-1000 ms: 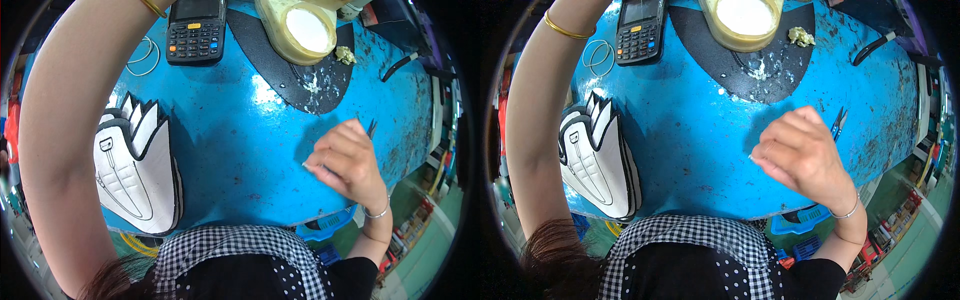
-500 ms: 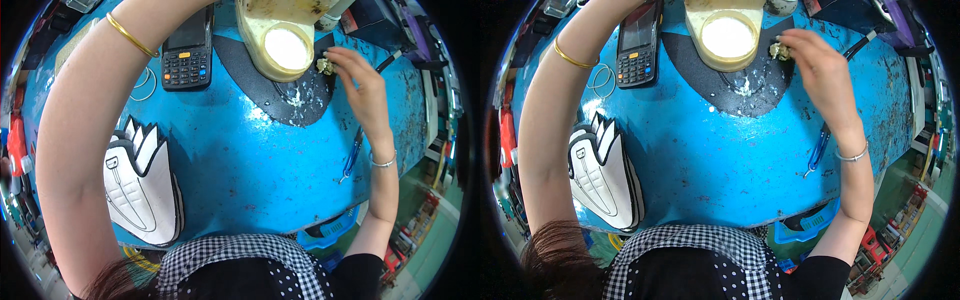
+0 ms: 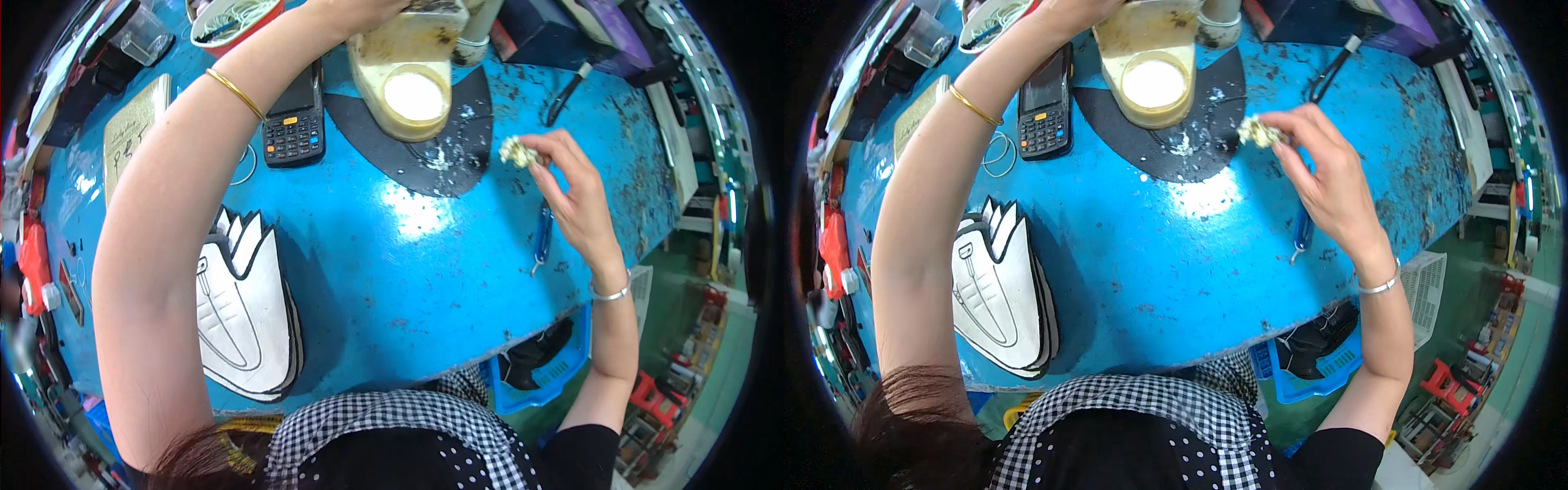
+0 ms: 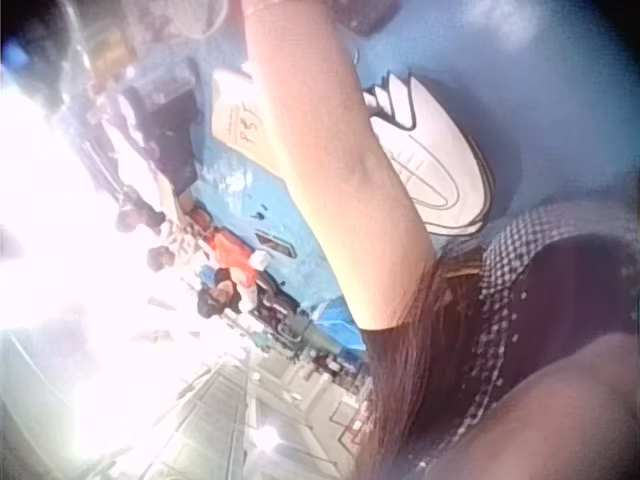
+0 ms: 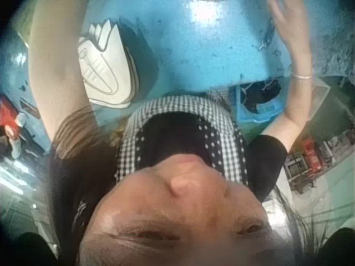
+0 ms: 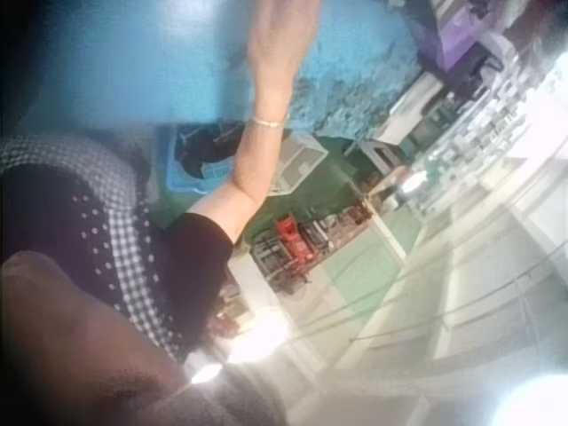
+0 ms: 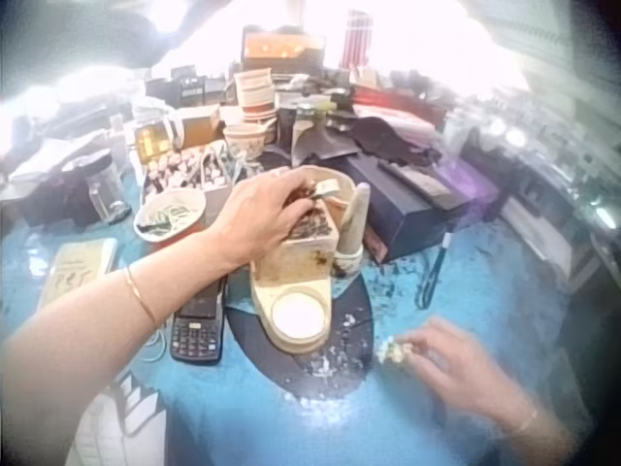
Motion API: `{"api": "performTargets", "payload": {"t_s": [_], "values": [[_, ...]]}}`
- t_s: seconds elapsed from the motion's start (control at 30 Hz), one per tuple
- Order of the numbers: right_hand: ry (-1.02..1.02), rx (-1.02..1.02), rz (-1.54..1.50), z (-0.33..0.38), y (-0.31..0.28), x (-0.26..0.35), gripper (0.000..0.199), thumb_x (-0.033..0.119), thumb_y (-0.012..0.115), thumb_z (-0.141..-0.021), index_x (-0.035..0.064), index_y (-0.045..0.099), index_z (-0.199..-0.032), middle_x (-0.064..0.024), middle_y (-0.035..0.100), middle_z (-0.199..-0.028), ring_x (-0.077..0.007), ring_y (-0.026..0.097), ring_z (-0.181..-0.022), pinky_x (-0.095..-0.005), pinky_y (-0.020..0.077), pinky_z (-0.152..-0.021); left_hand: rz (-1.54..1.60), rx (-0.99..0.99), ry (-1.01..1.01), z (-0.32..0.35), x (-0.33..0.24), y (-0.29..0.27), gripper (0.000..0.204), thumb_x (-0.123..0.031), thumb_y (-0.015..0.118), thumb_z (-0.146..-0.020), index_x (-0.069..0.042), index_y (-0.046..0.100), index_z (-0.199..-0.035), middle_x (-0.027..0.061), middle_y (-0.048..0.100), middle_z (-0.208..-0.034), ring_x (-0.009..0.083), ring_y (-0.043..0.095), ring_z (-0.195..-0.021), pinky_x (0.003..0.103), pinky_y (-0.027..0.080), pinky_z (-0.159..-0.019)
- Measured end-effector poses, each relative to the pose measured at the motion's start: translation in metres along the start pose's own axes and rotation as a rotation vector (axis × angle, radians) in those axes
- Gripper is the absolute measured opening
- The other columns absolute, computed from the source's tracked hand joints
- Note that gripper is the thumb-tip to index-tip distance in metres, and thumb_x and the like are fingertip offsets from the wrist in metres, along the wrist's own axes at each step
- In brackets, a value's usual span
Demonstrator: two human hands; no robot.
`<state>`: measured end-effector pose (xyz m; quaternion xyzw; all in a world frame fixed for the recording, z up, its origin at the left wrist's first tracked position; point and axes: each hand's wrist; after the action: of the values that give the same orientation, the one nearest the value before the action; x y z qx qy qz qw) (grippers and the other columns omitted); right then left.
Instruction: Applying glue to shoe tongue components and preparing materials.
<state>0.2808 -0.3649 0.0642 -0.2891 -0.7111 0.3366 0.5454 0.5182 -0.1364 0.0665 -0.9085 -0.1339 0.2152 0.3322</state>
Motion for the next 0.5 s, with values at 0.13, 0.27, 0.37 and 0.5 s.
{"api": "performTargets", "payload": {"t_s": [0.13,0.27,0.37,0.5], "values": [[0.127,-0.062,0.028,0.077,-0.039,0.018,0.019,0.000,0.062,-0.092,0.0000,0.067,-0.110,-0.0089,0.062,-0.094,-0.0182,0.061,-0.085,-0.0291,0.0481,-0.076,-0.061,0.050,-0.041,-0.005,-0.005,-0.009,0.020,-0.020,0.061,-0.091,-0.004,0.064,-0.103,0.0194,0.067,-0.093,0.0390,0.065,-0.091,0.046,0.051,-0.080],[0.236,-0.201,0.064,0.174,-0.071,0.031,0.014,0.000,0.065,-0.090,-0.0019,0.068,-0.103,-0.0087,0.065,-0.091,-0.0170,0.062,-0.083,-0.0282,0.0483,-0.076,-0.078,0.150,-0.182,-0.022,0.009,-0.020,0.023,-0.022,0.062,-0.093,-0.003,0.066,-0.106,0.0147,0.070,-0.093,0.0307,0.068,-0.088,0.041,0.052,-0.079],[0.511,-0.395,-0.038,0.259,-0.085,0.036,0.011,-0.002,0.072,-0.083,-0.0028,0.069,-0.093,-0.0072,0.068,-0.086,-0.0151,0.063,-0.082,-0.0272,0.0482,-0.076,0.303,0.156,-0.386,-0.030,0.011,-0.025,0.026,-0.022,0.060,-0.096,0.001,0.065,-0.108,0.0080,0.068,-0.092,0.0185,0.063,-0.086,0.033,0.050,-0.076],[0.450,-0.559,-0.002,0.319,-0.091,0.043,0.011,-0.003,0.076,-0.078,-0.0004,0.070,-0.087,-0.0072,0.069,-0.084,-0.0179,0.063,-0.081,-0.0297,0.0488,-0.076,0.253,0.062,-0.330,-0.029,0.031,-0.053,0.031,-0.031,0.058,-0.102,-0.006,0.066,-0.116,0.0010,0.069,-0.100,0.0099,0.062,-0.094,0.025,0.048,-0.085]]}}
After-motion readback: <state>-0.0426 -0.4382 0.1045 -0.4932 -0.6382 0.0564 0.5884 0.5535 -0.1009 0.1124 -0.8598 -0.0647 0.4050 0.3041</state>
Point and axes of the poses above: each hand's wrist, its own z-axis away from the middle knuckle, its own y-axis out of the palm, x = y × z
